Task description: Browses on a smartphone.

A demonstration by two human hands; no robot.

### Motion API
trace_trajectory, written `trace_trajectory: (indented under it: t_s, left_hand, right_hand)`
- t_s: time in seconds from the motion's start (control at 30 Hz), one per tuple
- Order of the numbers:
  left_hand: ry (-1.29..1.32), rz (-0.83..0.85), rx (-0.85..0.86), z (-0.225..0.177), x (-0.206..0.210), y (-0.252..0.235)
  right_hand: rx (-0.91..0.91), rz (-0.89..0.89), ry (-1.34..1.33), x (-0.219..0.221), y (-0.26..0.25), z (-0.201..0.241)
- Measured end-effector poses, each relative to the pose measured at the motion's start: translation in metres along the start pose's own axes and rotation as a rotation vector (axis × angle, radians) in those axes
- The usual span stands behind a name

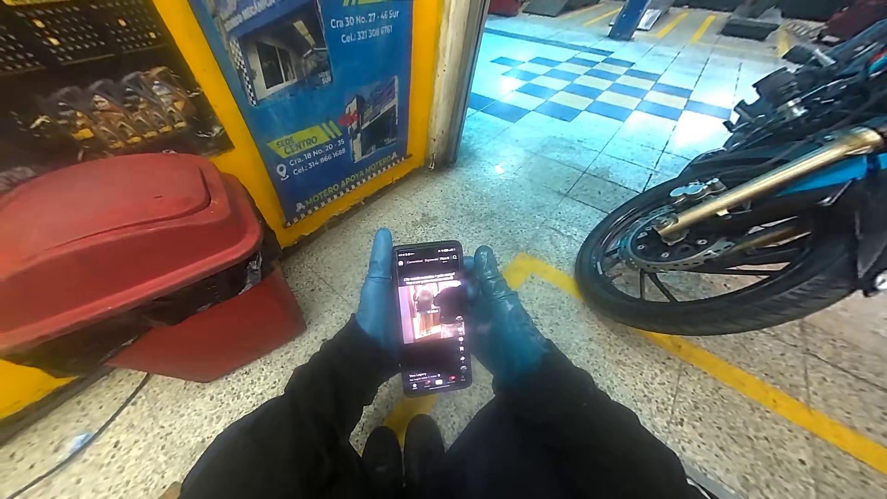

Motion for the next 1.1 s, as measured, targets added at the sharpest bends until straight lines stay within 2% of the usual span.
trace_trajectory:
  t_s: [0.07,0.17,0.2,0.23,0.27,0.33,0.4,0.43,0.47,0.5,0.63,0.87,0.97,1.1]
  left_hand:
    - [0.017,-0.028,-0.005,0.001,0.0,0.0]
    - [-0.01,-0.002,0.016,-0.003,0.011,0.0]
    - [-0.046,-0.083,0.031,-0.007,0.03,0.001]
    - [-0.1,-0.272,0.046,-0.01,0.059,-0.001]
    - [-0.128,-0.386,0.051,-0.013,0.076,-0.002]
    - [-0.135,-0.423,0.043,-0.014,0.085,-0.003]
    - [-0.115,-0.381,0.031,-0.013,0.076,-0.003]
    - [-0.084,-0.267,0.024,-0.011,0.058,-0.001]
    - [-0.023,-0.071,0.005,-0.007,0.03,0.001]
    - [0.013,0.018,-0.007,-0.004,0.012,0.0]
    - [-0.024,-0.092,0.022,-0.001,0.003,0.0]
    - [-0.043,-0.061,0.032,-0.001,0.002,0.002]
    - [-0.038,-0.096,0.029,0.0,0.002,0.001]
    - [-0.047,-0.024,0.021,-0.005,0.013,0.001]
  right_hand:
    - [0.009,0.012,-0.024,0.008,0.002,0.006]
    - [0.064,-0.154,0.017,0.047,0.01,0.03]
    - [0.078,-0.174,0.023,0.052,0.011,0.034]
    - [0.091,-0.176,0.019,0.054,0.011,0.035]
    - [0.094,-0.169,0.013,0.053,0.011,0.036]
    - [0.095,-0.153,-0.001,0.052,0.011,0.035]
    - [0.087,-0.142,-0.001,0.052,0.011,0.035]
    - [0.079,-0.133,0.004,0.051,0.011,0.034]
    - [0.073,-0.132,0.012,0.051,0.011,0.034]
    - [0.065,-0.135,0.02,0.051,0.01,0.033]
    - [0.078,-0.116,0.046,0.048,0.011,0.032]
    - [0.076,-0.135,0.032,0.049,0.011,0.032]
    - [0.074,-0.113,0.038,0.05,0.012,0.033]
    - [0.101,-0.133,0.039,0.052,0.013,0.036]
Point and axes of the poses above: each hand's wrist, its own y-axis away from the middle knuckle, its own x-axis out of the palm, z = x × y, the point moved 1 cm from there along -y, towards the middle knuckle, and after that the axes turned 3 degrees about z, right-handed, at the moved point
